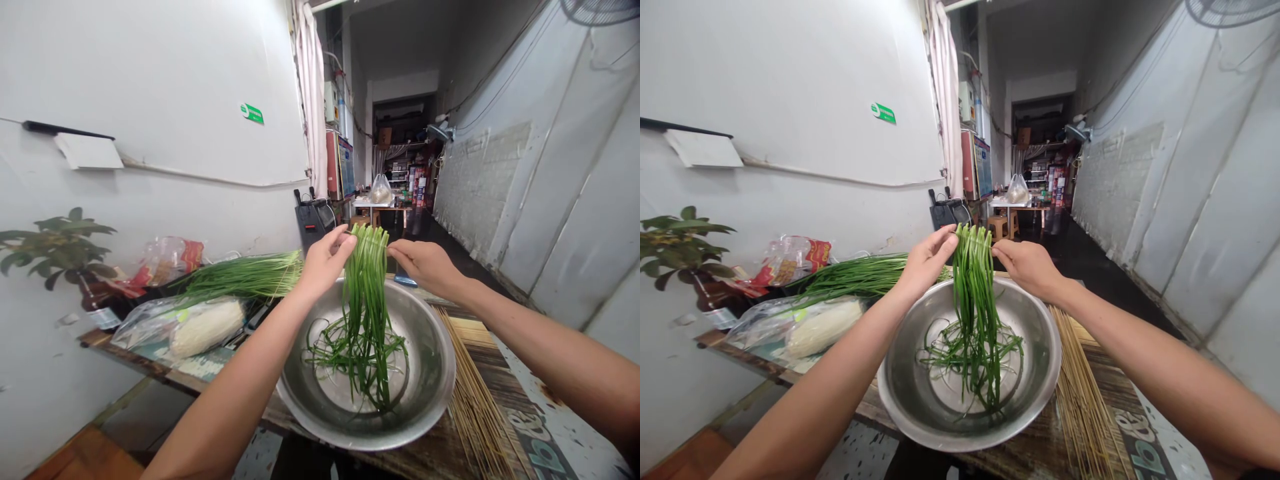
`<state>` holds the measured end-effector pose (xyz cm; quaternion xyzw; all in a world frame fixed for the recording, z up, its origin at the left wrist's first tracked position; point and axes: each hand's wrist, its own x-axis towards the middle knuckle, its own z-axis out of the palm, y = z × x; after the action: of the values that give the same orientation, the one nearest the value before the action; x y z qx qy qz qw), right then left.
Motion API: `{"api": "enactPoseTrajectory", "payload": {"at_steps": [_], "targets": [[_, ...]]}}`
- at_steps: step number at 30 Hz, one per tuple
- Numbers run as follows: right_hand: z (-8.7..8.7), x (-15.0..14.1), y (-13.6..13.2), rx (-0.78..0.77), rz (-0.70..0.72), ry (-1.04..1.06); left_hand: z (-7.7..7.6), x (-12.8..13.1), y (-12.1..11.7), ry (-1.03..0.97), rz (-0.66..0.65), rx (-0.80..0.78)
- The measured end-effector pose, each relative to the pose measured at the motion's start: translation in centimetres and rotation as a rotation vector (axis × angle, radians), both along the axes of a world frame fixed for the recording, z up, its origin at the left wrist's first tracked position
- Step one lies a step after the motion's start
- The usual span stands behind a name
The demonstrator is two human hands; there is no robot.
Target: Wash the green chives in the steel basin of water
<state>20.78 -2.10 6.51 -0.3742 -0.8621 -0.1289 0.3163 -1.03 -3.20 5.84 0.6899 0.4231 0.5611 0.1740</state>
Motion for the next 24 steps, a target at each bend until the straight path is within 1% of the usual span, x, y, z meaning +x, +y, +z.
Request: {"api": "enactPoseTrajectory", "payload": {"at_steps": [2,4,6,8,11,13,16,18,21,24], "targets": [[0.1,-0.1,-0.3,-0.015,0.023,0.005,-0.2,0.5,0.6,-0.228,-0.225,-0.097],[0.2,-0.3,-0.6,-0.036,0.048,0.004,-0.2,0.9,0.9,-0.342,-0.416,-0.205],[0.3,-0.4,-0.8,-0.061,0.069,0.001,-0.3,1.0,1.0,-0.372,-0.544,-0.296],[0.4,-0.5,-1.0,-0.072,0.081,0.002,-0.4,0.9,1.0,-0.378,-0.61,-0.346],[0.3,-0.3,-0.9,-0.073,0.081,0.009,-0.8,0.9,0.8,-0.34,-0.643,-0.362],[0.0,-0.2,-0.9,-0.091,0.091,0.026,-1.3,1.2,0.7,-0.326,-0.625,-0.366],[-0.8,0.0,-1.0,-0.145,0.112,0.069,-2.2,1.8,0.7,-0.368,-0.572,-0.36],[-1.4,0.3,-1.1,-0.18,0.1,0.098,-2.8,2.2,0.7,-0.387,-0.561,-0.354],[-2.1,1.0,-1.1,-0.221,0.078,0.126,-3.6,2.4,1.1,-0.362,-0.552,-0.359],[-3.0,1.9,-0.5,-0.262,0.123,0.148,-4.3,2.5,1.6,-0.375,-0.538,-0.397]]}}
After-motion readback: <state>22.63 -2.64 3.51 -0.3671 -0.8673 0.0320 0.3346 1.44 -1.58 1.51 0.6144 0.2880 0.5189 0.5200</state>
